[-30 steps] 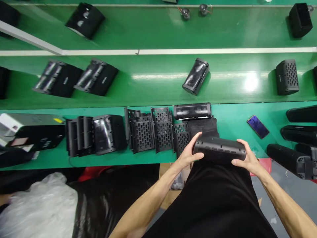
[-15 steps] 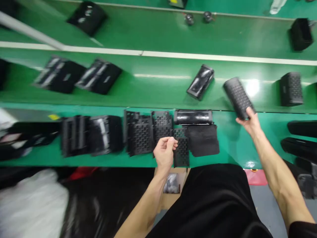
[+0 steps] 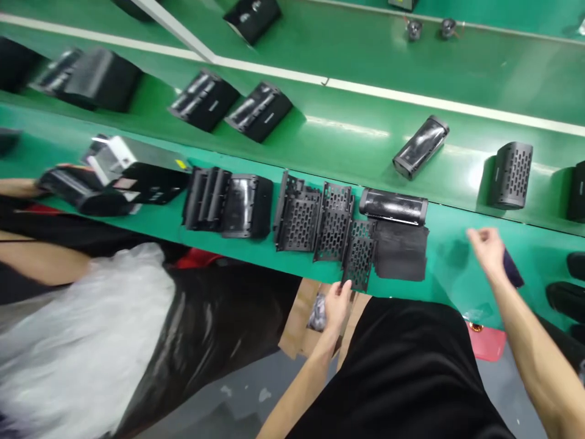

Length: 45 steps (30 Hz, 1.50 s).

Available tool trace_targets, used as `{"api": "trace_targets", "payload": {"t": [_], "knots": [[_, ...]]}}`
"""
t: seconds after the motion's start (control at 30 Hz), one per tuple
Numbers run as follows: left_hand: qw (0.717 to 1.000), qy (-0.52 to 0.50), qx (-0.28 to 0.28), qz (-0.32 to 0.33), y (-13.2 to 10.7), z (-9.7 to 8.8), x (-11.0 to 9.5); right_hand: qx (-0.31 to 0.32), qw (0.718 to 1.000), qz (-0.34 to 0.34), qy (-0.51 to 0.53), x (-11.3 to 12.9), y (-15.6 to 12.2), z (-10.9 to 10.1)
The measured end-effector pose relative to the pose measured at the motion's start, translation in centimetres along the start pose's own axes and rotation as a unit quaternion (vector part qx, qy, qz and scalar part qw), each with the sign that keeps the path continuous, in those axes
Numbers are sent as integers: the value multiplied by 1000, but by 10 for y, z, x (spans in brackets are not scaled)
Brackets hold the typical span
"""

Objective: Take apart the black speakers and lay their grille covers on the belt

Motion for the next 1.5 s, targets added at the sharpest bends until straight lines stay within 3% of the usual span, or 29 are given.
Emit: {"api": "trace_targets", "payload": {"t": [0.07, 0.13, 0.2, 0.27, 0.4, 0.57, 0.8, 0.97, 1.07, 1.23, 1.33, 1.4, 1.5], "knots": [[999, -31, -6, 16, 1, -3, 0, 81, 996, 0, -25, -3, -42, 49], [997, -63, -20, 33, -1, -10, -2, 176, 973, 19, -145, -3, -73, 95], [994, -89, -41, 51, -5, -19, -7, 222, 944, 28, -241, 0, -88, 122], [990, -107, -62, 67, -10, -28, -14, 237, 929, 30, -281, 3, -92, 128], [975, -158, -90, 124, -19, -43, -36, 258, 915, 21, -309, 6, -90, 106], [947, -285, -42, 144, -14, -38, -60, 254, 900, 4, -355, 16, -88, 74], [923, -377, 67, 45, 0, 3, -67, 245, 908, -66, -335, 57, -87, 39], [909, -387, 153, 2, 1, 38, -70, 291, 924, -183, -170, 109, -101, 11], [906, -376, 194, -8, -2, 58, -76, 367, 914, -166, -54, 139, -120, -1], [875, -402, 268, -35, -11, 95, -93, 472, 859, -113, 167, 178, -152, 0], [859, -421, 285, -58, -16, 113, -98, 482, 834, -67, 260, 179, -153, 12], [853, -429, 286, -85, -19, 121, -98, 459, 843, -31, 277, 166, -146, 22], [851, -431, 282, -103, -18, 123, -98, 405, 886, -3, 227, 135, -131, 34]]}}
Point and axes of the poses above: each hand's wrist, its own y-axis towards the middle knuckle, its own z-axis out of the palm, x = y × z, the point moved 5 cm from there along y, towards the middle knuckle, and after that the axes turned 8 degrees about x, right-handed, at the moved point
